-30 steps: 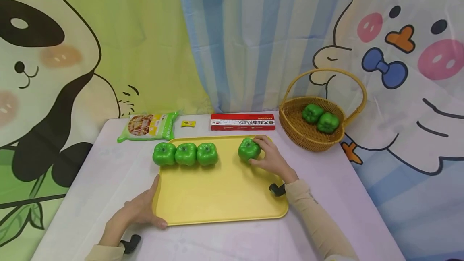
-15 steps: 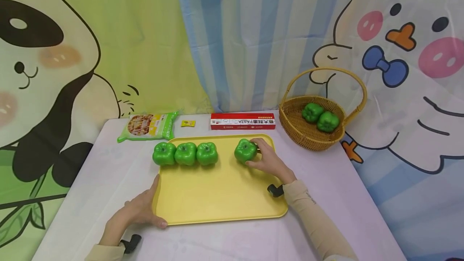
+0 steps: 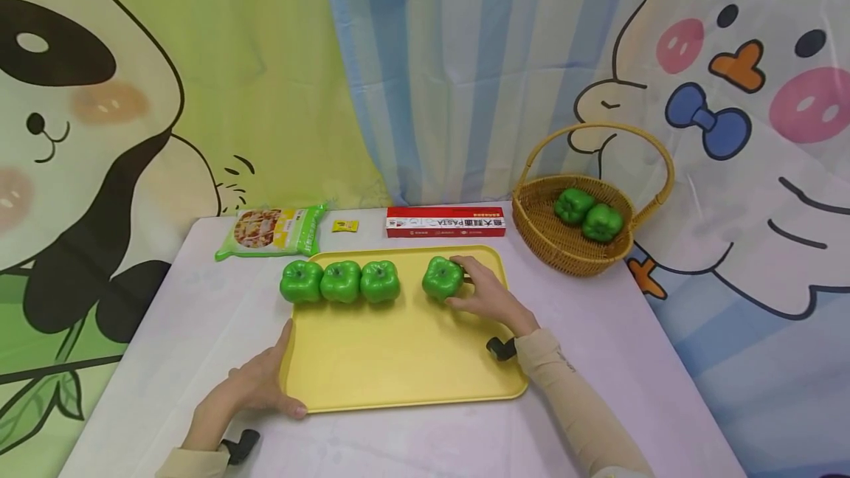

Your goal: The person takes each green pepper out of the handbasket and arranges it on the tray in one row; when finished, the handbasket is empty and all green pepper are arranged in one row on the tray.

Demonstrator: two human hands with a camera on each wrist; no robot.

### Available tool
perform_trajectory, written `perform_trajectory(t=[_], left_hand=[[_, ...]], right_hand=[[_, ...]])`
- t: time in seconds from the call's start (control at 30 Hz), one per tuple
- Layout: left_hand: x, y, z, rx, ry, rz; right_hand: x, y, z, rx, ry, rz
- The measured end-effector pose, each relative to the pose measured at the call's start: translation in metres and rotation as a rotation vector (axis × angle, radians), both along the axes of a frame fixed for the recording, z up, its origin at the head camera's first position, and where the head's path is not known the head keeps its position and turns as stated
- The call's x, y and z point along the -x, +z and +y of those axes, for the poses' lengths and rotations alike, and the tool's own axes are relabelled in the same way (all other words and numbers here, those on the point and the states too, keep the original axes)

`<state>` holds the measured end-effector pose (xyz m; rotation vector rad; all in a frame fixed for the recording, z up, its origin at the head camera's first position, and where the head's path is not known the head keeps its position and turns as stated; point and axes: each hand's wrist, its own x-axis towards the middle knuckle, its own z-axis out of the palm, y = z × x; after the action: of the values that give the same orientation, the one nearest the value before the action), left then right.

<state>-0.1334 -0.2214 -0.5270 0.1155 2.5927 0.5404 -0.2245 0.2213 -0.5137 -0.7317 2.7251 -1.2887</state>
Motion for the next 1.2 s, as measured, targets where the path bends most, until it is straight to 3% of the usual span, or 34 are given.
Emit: perform_trajectory(t=[0.1,0.63,1.2], left_hand=[[0.000,-0.001,-0.001,-0.007,-0.002,0.002],[0.000,-0.001,0.000,-0.001,0.000,-0.003],[-0.001,0.002,0.001,0.007,-0.004,0.001]], right_hand=[[0.001,0.000,-0.003,-0.026,0.020,0.027],[0.012,0.004,-0.019,-0.055,0.121,0.003],[0.017,0.003,-0.035,-0.136,0.144,0.008]])
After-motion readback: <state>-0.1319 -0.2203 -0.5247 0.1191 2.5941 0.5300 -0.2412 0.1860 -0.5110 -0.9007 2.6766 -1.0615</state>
